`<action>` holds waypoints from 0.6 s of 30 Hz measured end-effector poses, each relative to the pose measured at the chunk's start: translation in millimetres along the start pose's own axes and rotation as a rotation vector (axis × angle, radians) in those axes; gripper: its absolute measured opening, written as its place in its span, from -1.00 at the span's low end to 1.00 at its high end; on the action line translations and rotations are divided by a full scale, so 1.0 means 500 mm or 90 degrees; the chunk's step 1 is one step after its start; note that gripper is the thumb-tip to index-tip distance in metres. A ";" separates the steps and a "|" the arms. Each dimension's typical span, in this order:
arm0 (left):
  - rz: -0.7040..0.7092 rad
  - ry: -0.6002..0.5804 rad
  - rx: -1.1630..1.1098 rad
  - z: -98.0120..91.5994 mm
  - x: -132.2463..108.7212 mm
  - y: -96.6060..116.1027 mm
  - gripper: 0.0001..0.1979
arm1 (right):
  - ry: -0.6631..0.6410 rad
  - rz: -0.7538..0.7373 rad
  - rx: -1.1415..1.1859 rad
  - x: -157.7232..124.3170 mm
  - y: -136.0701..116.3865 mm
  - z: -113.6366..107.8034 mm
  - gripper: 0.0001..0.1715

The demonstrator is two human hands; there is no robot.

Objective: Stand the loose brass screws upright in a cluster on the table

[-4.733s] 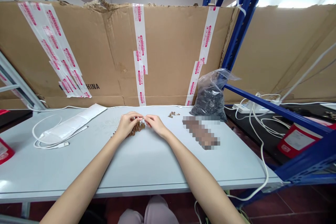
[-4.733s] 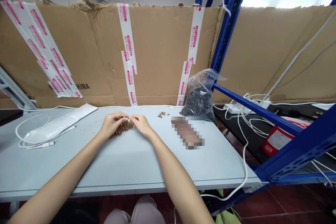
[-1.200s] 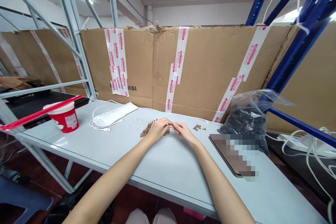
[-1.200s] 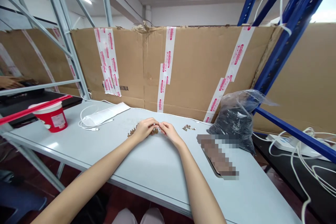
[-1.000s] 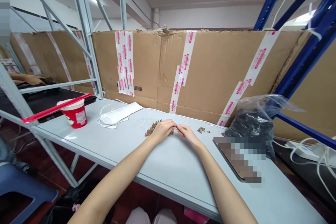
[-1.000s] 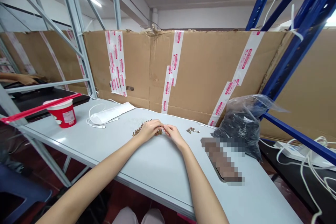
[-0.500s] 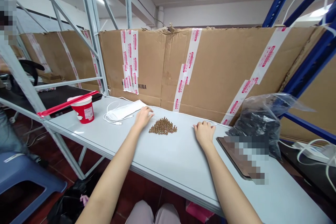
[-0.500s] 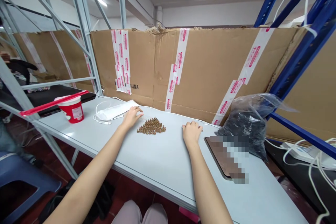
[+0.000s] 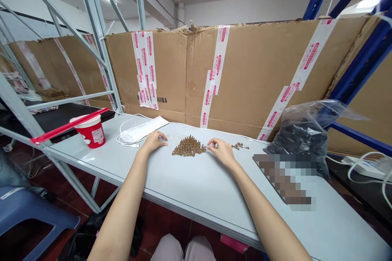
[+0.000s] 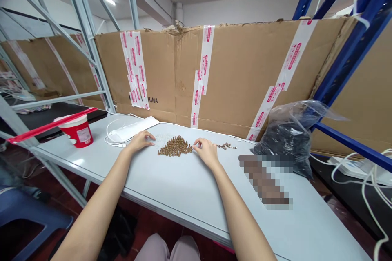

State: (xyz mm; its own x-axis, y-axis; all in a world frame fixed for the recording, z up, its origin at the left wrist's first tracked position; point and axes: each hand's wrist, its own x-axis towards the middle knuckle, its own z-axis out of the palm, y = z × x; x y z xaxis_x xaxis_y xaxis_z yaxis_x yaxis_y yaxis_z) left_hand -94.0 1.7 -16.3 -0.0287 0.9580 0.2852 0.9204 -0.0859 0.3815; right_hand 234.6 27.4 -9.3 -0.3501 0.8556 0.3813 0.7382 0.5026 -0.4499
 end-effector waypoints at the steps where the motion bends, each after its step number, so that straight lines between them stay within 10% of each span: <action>1: 0.005 -0.007 -0.007 0.000 0.001 0.000 -0.75 | -0.005 -0.005 0.017 -0.001 -0.005 0.002 -0.81; 18: -0.046 0.023 -0.010 -0.001 -0.002 0.001 -0.85 | -0.015 -0.033 -0.019 -0.011 -0.010 0.014 -0.85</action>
State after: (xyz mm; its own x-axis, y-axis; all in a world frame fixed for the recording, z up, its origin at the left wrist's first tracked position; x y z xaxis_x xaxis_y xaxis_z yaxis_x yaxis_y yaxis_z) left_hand -93.9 0.7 -15.8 -0.1091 0.9512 0.2885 0.9093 -0.0218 0.4155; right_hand 228.7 21.1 -14.7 -0.4019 0.8311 0.3842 0.7356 0.5430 -0.4051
